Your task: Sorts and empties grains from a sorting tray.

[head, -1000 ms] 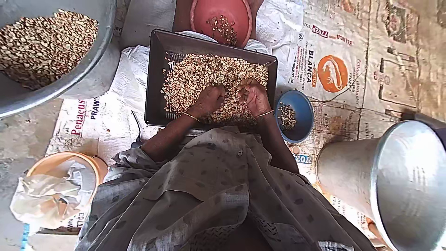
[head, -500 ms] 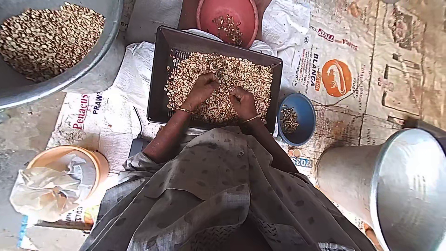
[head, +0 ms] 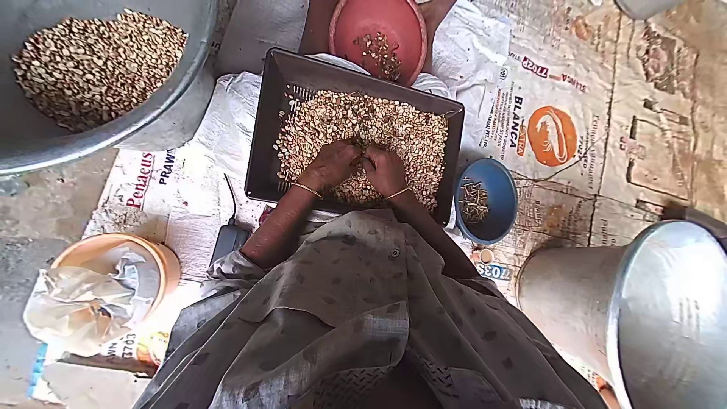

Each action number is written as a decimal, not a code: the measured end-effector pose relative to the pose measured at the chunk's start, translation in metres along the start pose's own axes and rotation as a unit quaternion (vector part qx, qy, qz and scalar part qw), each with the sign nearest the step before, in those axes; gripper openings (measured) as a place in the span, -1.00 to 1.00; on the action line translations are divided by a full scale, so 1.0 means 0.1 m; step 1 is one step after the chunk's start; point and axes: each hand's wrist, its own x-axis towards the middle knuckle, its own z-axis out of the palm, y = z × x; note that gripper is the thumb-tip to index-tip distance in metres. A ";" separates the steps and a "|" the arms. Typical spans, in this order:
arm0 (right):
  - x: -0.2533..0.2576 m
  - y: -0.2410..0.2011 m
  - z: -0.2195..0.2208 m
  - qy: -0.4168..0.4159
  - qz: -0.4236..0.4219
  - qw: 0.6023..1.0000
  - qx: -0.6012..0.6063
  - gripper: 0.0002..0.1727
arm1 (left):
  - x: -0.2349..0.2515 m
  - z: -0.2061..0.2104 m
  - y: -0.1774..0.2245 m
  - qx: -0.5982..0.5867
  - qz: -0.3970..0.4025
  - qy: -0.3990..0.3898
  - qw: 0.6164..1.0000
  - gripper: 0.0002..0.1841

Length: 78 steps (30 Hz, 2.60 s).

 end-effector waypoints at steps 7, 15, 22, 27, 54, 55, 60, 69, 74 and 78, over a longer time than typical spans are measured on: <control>-0.04 0.42 -0.24 0.016 -0.024 0.701 0.713 -0.80 | -0.04 -0.10 -0.09 -0.283 0.035 0.089 0.954 -0.77; 0.34 0.16 -0.42 0.033 0.053 0.831 0.552 -0.58 | -0.01 -0.25 -0.15 -0.668 -0.106 0.250 0.693 -0.70; 0.38 -0.08 -0.07 0.002 -0.002 1.000 -0.020 -0.64 | -0.01 -0.24 -0.26 -0.556 -0.189 0.253 0.769 -0.81; 0.40 0.06 -0.05 0.099 -0.008 0.974 0.202 -0.78 | 0.01 -0.20 -0.29 -0.463 -0.182 0.254 0.830 -0.85; 0.90 0.00 -0.26 -0.005 -0.006 0.998 -0.069 -0.65 | 0.00 -0.30 -0.36 -0.690 -0.097 0.328 0.638 -0.81; 0.89 0.00 -0.20 0.014 -0.009 0.997 -0.072 -0.66 | -0.01 -0.34 -0.40 -0.697 -0.105 0.334 0.625 -0.83; 0.89 0.15 -0.05 0.090 -0.040 0.994 0.039 -0.70 | 0.03 -0.57 -0.40 -0.627 -0.194 0.272 0.704 -0.78; 0.86 0.21 -0.31 0.056 0.062 0.766 0.637 -0.71 | 0.36 -0.42 -0.37 -0.119 -0.191 0.124 0.966 -0.71; 0.91 0.24 -0.33 0.026 0.048 0.752 0.656 -0.62 | 0.35 -0.37 -0.47 -0.234 -0.144 0.163 0.947 -0.77; 0.98 0.14 -0.21 0.061 -0.040 0.948 0.309 -0.79 | 0.31 -0.42 -0.51 -0.606 -0.108 0.231 0.754 -0.83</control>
